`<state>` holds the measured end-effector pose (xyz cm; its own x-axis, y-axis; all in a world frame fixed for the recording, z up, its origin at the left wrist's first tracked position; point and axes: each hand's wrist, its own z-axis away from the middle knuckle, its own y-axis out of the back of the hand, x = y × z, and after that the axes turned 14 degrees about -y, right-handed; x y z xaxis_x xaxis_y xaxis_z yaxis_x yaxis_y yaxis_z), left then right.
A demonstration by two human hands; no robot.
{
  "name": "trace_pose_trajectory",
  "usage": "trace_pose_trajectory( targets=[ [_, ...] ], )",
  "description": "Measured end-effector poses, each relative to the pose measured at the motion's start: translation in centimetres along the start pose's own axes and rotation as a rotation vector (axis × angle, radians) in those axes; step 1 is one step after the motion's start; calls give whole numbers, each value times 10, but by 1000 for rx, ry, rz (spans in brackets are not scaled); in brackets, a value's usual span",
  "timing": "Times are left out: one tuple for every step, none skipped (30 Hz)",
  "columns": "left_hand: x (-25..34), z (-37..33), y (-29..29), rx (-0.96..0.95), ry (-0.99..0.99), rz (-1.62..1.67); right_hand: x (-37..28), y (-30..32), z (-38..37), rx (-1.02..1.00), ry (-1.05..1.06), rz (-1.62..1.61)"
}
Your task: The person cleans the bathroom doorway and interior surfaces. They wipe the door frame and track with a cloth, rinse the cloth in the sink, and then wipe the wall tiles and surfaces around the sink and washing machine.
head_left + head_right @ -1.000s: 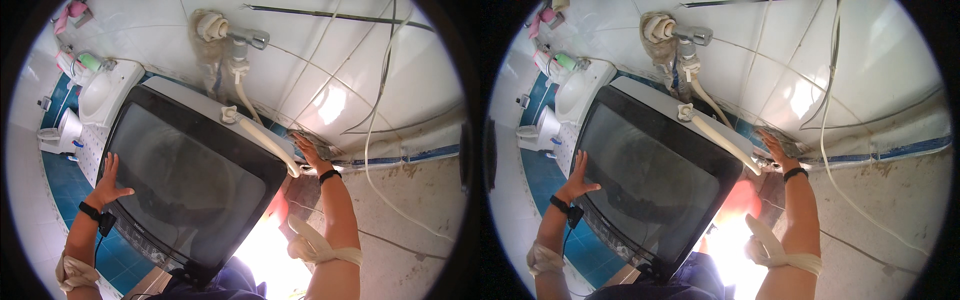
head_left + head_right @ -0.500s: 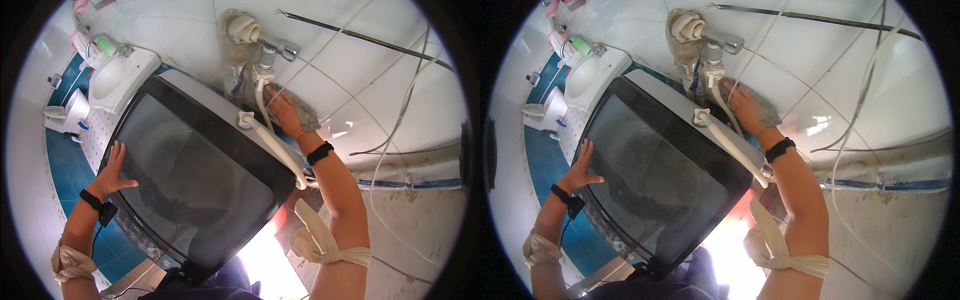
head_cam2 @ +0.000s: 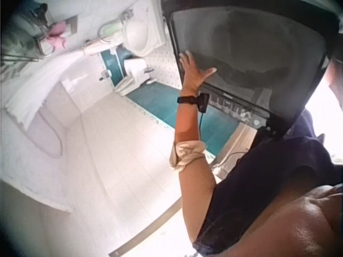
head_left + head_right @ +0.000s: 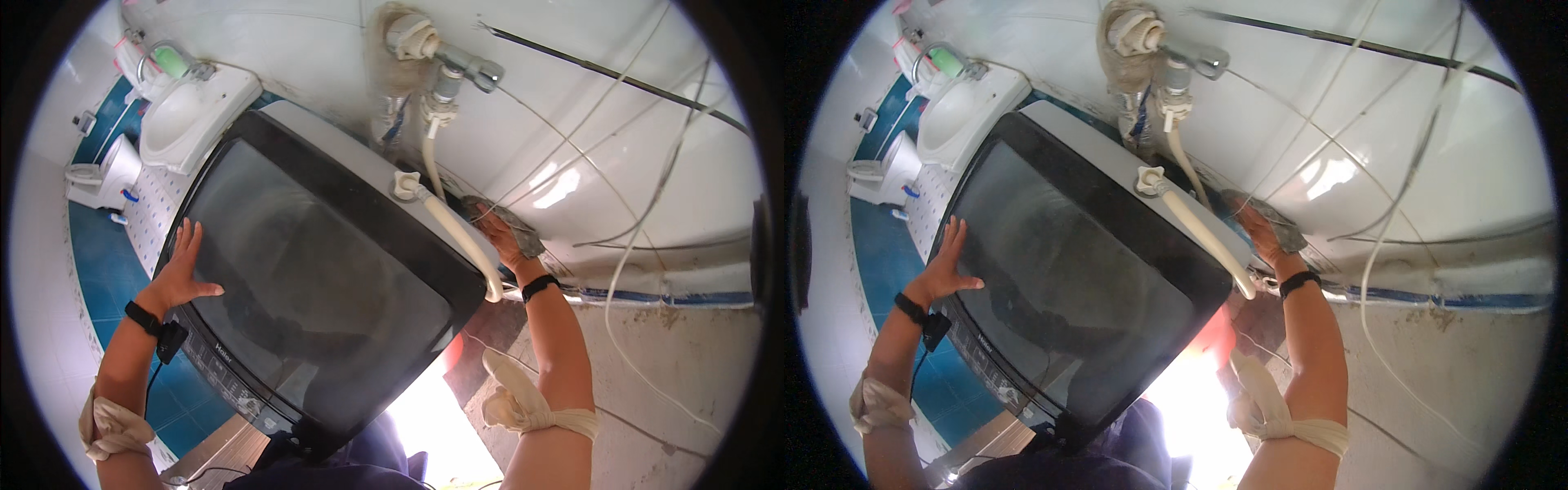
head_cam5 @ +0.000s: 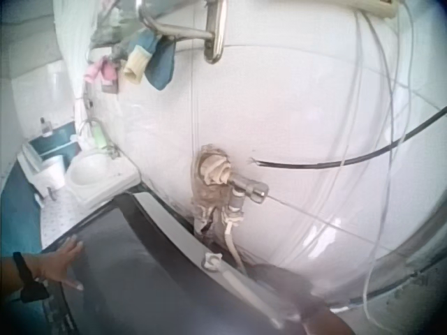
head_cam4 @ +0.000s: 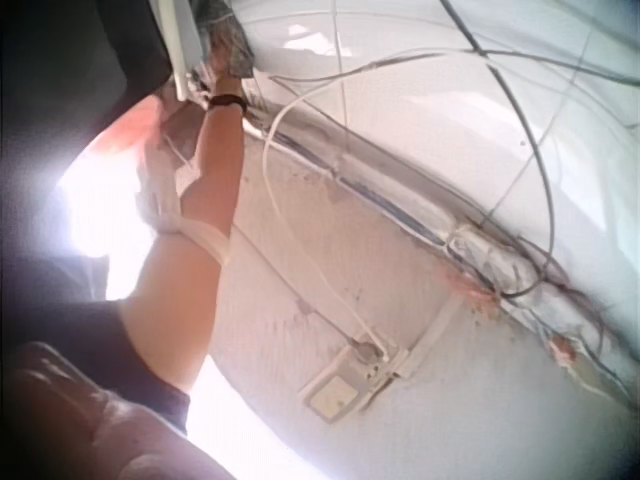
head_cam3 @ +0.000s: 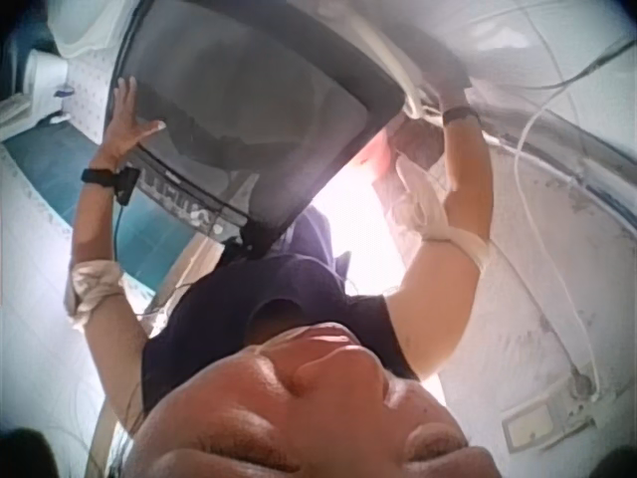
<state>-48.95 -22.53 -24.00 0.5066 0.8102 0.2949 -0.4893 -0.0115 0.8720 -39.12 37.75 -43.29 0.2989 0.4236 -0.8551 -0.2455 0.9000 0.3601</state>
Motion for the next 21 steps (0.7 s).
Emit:
trace_pose_trajectory(
  targets=[
    [1,1,-1,11,5,28,9,7,11,157,-1,257],
    [1,5,2,26,13,46,0,9,23,365,108,583],
    [-1,0,-3,23,-26,51,-7,16,43,620,152,917],
    [-4,4,-4,25,-19,53,-31,19,54,879,275,1190],
    [-5,7,-3,32,-19,56,-52,27,67,1077,230,1212],
    [-7,5,-4,31,-49,47,-72,37,78,1273,181,1236],
    [-9,9,-2,29,-29,28,-97,38,85,1410,134,1097],
    [-10,10,-4,29,-18,17,-122,44,96,1543,85,965],
    [-11,12,-3,30,-22,9,-136,55,101,1666,130,962],
    [-7,9,-6,27,-45,-3,-147,69,106,1788,172,969],
    [-2,9,-4,12,-18,27,-161,82,111,1908,290,924],
    [2,1,-8,-9,-1,72,-169,94,120,2017,410,900],
    [6,0,-7,-18,14,76,-165,97,118,2116,377,769],
    [4,0,-6,-31,8,64,-157,97,114,2122,353,767],
    [-2,2,-3,-16,-13,44,-154,96,106,2170,372,718],
    [-4,4,0,1,-34,26,-147,92,99,2217,392,669],
    [-2,5,2,-1,-39,16,-125,78,84,2198,298,699],
    [1,5,4,-3,-25,20,-103,57,64,2161,166,670],
    [3,4,5,-3,-10,24,-79,30,53,2030,41,545],
    [2,2,2,-3,-23,21,-54,7,46,1941,-46,497],
    [1,4,3,-3,-15,21,-35,-15,34,1821,-238,364]
  ],
)
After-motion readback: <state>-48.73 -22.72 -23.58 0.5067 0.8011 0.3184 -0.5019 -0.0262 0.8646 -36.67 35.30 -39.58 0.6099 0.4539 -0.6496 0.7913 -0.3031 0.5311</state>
